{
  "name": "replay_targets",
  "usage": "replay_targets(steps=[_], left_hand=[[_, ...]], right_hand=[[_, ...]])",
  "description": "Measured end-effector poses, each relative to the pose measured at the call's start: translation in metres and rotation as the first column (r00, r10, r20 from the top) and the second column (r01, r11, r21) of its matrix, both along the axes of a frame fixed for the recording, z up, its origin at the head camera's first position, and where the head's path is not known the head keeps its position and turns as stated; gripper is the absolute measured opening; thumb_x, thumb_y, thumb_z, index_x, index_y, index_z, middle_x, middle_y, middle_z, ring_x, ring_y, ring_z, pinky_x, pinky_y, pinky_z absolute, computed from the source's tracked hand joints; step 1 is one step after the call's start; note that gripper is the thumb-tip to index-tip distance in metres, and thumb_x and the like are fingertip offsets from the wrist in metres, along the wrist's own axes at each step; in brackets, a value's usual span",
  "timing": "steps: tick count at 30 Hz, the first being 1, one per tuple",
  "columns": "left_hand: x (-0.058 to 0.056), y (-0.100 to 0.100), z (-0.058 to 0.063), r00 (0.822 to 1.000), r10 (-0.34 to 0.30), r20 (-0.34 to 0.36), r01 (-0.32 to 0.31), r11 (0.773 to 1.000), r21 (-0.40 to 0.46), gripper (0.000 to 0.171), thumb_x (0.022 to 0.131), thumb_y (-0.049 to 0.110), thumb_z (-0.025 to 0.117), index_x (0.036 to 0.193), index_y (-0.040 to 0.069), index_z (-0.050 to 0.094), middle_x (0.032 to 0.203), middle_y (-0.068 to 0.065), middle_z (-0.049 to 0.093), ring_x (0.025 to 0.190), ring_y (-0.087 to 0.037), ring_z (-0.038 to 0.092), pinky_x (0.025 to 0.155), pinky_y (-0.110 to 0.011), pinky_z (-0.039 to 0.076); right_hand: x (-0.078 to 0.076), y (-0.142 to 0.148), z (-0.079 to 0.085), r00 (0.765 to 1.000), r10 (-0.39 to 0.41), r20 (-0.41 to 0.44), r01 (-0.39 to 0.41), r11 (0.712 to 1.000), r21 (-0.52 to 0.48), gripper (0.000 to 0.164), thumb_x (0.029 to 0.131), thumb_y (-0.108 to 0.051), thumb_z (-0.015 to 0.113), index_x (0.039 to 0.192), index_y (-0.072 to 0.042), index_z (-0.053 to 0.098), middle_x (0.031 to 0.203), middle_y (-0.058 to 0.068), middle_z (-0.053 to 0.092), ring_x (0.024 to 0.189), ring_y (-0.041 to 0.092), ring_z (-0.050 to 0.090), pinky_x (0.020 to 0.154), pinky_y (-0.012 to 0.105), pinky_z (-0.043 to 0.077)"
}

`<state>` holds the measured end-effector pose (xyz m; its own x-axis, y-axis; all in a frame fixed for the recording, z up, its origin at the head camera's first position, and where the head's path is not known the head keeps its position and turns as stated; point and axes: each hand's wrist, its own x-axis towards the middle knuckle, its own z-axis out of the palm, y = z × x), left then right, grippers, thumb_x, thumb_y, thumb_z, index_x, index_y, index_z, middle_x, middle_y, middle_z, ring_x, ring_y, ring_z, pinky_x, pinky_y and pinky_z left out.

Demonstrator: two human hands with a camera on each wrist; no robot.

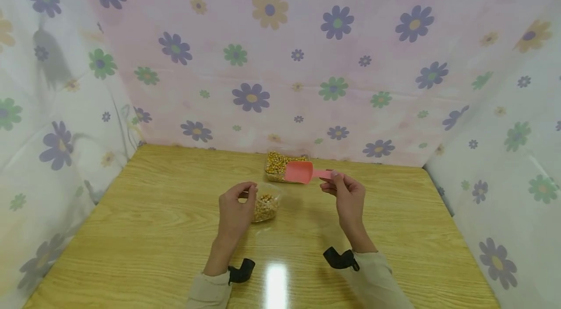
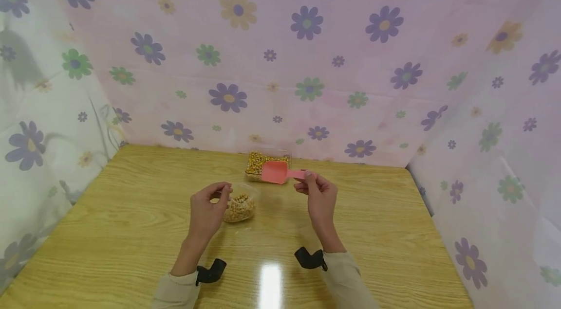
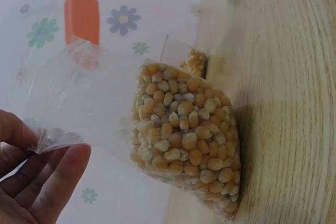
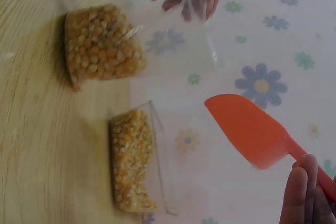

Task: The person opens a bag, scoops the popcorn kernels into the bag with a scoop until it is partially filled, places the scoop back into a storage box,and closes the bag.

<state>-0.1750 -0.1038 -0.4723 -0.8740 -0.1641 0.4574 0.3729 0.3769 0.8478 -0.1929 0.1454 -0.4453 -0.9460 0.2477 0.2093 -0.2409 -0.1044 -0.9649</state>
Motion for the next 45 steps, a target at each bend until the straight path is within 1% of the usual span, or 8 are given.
replay_targets(steps=[8,14,18,20,24,30,36,45], left_hand=[[0.000,0.001,0.001,1.000,0.000,0.024,0.000,1.000,0.006,0.015,0.098,0.004,0.065,0.100,-0.004,0.077,0.090,-0.015,0.076,0.072,-0.023,0.071,0.061,-0.026,0.057],[0.000,0.001,0.001,0.999,0.001,0.037,-0.002,1.000,0.017,0.014,0.098,0.004,0.065,0.100,-0.003,0.077,0.089,-0.014,0.076,0.072,-0.023,0.071,0.059,-0.025,0.056],[0.001,0.002,0.001,0.999,0.000,0.045,-0.001,1.000,0.023,0.014,0.098,0.003,0.065,0.100,-0.003,0.077,0.090,-0.015,0.076,0.073,-0.024,0.072,0.058,-0.027,0.057],[0.002,0.002,0.001,0.999,0.002,0.047,-0.003,1.000,0.023,0.014,0.098,0.003,0.065,0.100,-0.003,0.077,0.090,-0.015,0.076,0.073,-0.024,0.072,0.059,-0.027,0.057],[0.002,0.002,0.000,0.999,0.001,0.042,-0.002,1.000,0.022,0.014,0.098,0.003,0.066,0.101,-0.004,0.077,0.091,-0.015,0.076,0.074,-0.024,0.072,0.060,-0.026,0.057],[0.002,0.002,-0.001,1.000,0.005,0.021,-0.006,1.000,0.017,0.013,0.097,0.002,0.066,0.099,-0.003,0.077,0.089,-0.013,0.076,0.072,-0.023,0.071,0.059,-0.025,0.057],[0.000,0.004,-0.001,1.000,-0.023,-0.002,0.023,1.000,0.021,0.013,0.097,0.001,0.065,0.100,-0.005,0.077,0.090,-0.019,0.076,0.071,-0.024,0.071,0.058,-0.024,0.057],[0.000,0.006,0.000,1.000,-0.010,0.009,0.010,1.000,0.005,0.014,0.097,0.001,0.065,0.099,-0.004,0.077,0.091,-0.014,0.077,0.072,-0.024,0.072,0.059,-0.027,0.058]], right_hand=[[-0.031,0.006,-0.024,0.997,-0.070,0.011,0.069,0.997,0.027,0.032,0.105,-0.015,0.058,0.107,0.015,0.071,0.082,0.006,0.077,0.067,0.013,0.072,0.070,0.027,0.061],[-0.053,0.001,-0.039,0.997,-0.077,0.022,0.075,0.994,0.085,0.029,0.105,-0.009,0.056,0.105,0.016,0.071,0.095,0.028,0.075,0.066,0.009,0.072,0.069,0.025,0.061],[-0.061,-0.003,-0.044,0.998,-0.063,0.011,0.061,0.992,0.110,0.030,0.105,-0.008,0.055,0.105,0.017,0.071,0.098,0.035,0.071,0.067,0.010,0.072,0.068,0.023,0.060],[-0.060,-0.007,-0.038,0.999,-0.047,0.021,0.045,0.993,0.110,0.030,0.104,-0.007,0.056,0.104,0.019,0.070,0.098,0.038,0.069,0.067,0.012,0.072,0.068,0.025,0.061],[-0.065,-0.009,-0.041,0.998,-0.032,0.060,0.027,0.996,0.089,0.029,0.104,-0.007,0.056,0.103,0.019,0.069,0.095,0.034,0.072,0.070,0.022,0.074,0.069,0.030,0.062],[-0.078,-0.009,-0.052,0.982,-0.017,0.187,0.010,0.999,0.035,0.033,0.105,-0.011,0.056,0.110,0.019,0.068,0.086,0.017,0.076,0.068,0.016,0.073,0.067,0.030,0.062],[-0.085,-0.011,-0.052,0.969,-0.003,0.248,-0.004,1.000,0.027,0.034,0.105,-0.012,0.056,0.112,0.020,0.066,0.088,0.022,0.075,0.070,0.019,0.074,0.068,0.031,0.062],[-0.087,-0.017,-0.045,0.928,0.105,0.357,-0.074,0.992,-0.099,0.036,0.106,-0.010,0.052,0.126,0.019,0.059,0.080,0.005,0.074,0.076,0.014,0.074,0.071,0.025,0.061]])
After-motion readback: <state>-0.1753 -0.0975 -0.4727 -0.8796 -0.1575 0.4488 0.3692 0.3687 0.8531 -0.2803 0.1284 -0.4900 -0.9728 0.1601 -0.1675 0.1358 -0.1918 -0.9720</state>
